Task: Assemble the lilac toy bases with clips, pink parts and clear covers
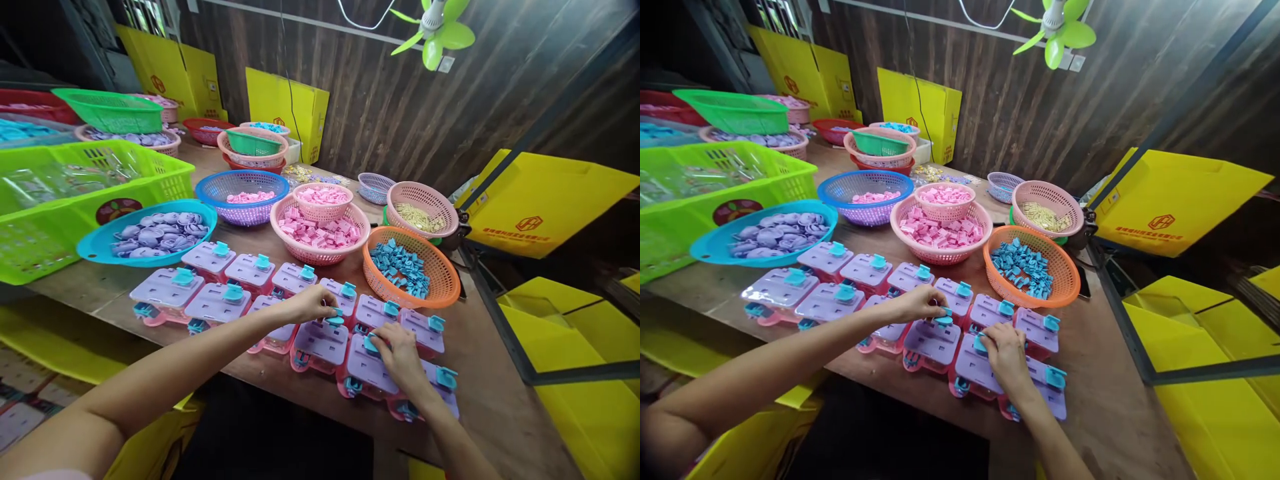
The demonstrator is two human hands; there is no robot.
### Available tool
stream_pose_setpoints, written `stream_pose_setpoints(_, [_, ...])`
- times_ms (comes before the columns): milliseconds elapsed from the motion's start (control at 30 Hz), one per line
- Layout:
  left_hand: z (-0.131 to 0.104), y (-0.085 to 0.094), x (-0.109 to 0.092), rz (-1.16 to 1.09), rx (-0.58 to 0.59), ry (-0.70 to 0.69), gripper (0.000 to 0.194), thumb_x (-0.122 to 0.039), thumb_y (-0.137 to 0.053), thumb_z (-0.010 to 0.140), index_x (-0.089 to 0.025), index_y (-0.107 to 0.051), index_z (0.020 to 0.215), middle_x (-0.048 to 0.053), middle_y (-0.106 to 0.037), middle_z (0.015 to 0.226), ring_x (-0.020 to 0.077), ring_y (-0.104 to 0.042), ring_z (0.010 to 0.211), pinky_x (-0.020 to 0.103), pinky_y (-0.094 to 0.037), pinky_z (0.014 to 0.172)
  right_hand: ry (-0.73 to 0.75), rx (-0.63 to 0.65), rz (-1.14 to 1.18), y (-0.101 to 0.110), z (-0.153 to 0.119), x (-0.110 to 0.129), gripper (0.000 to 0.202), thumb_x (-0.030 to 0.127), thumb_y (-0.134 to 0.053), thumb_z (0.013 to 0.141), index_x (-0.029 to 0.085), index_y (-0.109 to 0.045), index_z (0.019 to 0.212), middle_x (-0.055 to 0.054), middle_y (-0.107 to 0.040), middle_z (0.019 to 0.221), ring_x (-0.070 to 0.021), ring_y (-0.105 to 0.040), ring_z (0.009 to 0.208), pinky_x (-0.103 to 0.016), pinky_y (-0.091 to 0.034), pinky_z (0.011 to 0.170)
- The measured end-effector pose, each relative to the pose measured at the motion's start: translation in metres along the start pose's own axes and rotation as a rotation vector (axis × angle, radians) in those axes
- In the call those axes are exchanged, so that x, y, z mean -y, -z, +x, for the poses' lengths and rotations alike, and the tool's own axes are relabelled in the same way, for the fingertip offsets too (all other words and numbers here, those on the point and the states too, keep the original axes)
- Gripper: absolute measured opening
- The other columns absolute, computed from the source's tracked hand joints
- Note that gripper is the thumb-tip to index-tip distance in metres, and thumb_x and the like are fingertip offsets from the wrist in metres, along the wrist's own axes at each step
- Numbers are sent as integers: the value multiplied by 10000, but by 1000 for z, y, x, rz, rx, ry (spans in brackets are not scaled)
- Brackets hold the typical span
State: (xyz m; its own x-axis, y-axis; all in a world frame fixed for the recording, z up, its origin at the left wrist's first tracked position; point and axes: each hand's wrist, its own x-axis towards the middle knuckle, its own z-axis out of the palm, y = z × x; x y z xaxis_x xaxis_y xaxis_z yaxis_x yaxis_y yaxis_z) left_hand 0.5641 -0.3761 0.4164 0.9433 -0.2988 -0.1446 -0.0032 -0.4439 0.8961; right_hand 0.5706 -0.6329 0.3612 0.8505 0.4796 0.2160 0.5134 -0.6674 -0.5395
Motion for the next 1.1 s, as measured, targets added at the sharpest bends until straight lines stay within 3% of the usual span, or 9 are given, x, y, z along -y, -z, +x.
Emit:
stream_pose_setpoints(200, [-3, 25, 4, 20, -119, -73, 211, -320, -623, 721, -110, -643, 736, -24, -537, 575, 93, -467, 535, 202, -358, 521, 24, -137, 149, 6, 1, 12, 218, 332, -483, 870, 194, -630, 787, -28, -621, 788, -189, -543, 792, -310, -351, 734])
stream_pose_setpoints(333, [-20, 38, 1, -31, -210, -113, 214, -333, -618, 732, -119, -619, 726, -19, -543, 644, 89, -468, 587, 196, -363, 546, 65, -99, 158, -13, 14, 40, 174, 261, -499, 868, 196, -634, 780, -19, -615, 783, -177, -540, 807, -295, -336, 734])
stream_pose_setpoints(433, [-37, 46, -1, -74, -253, -64, 234, -362, -600, 750, -130, -581, 727, -34, -505, 626, 76, -435, 554, 185, -338, 511, 57, -55, 117, -30, 26, 55, 155, 202, -504, 862, 190, -632, 775, -13, -606, 771, -167, -534, 791, -291, -321, 726])
stream_pose_setpoints(600, [-65, 58, 5, -60, -288, 13, 249, -386, -588, 760, -138, -567, 765, -35, -488, 629, 84, -441, 565, 193, -354, 534, 98, -39, -18, -45, 31, 58, 159, 169, -495, 871, 187, -612, 764, -16, -587, 791, -176, -507, 813, -304, -294, 733])
stream_pose_setpoints(767, [-81, 58, 6, -156, -297, 42, 260, -407, -582, 782, -149, -558, 810, -38, -483, 676, 82, -442, 595, 188, -366, 562, 80, -90, -11, -54, 30, 56, 162, 145, -480, 876, 178, -587, 759, -19, -568, 781, -165, -480, 782, -285, -319, 720])
stream_pose_setpoints(933, [-81, 54, 2, -172, -281, 66, 272, -427, -602, 774, -160, -566, 817, -41, -487, 673, 82, -441, 594, 177, -359, 549, 110, -160, -223, -67, 27, 59, 206, 73, -447, 858, 186, -560, 727, -29, -562, 800, -186, -442, 793, -306, -312, 717])
stream_pose_setpoints(1100, [-59, 52, 1, -127, -191, 37, 280, -434, -592, 780, -156, -573, 804, -40, -495, 623, 76, -428, 547, 176, -342, 511, 92, -207, -256, -72, 25, 63, 218, 22, -445, 824, 187, -548, 725, -25, -565, 810, -185, -424, 782, -302, -329, 695])
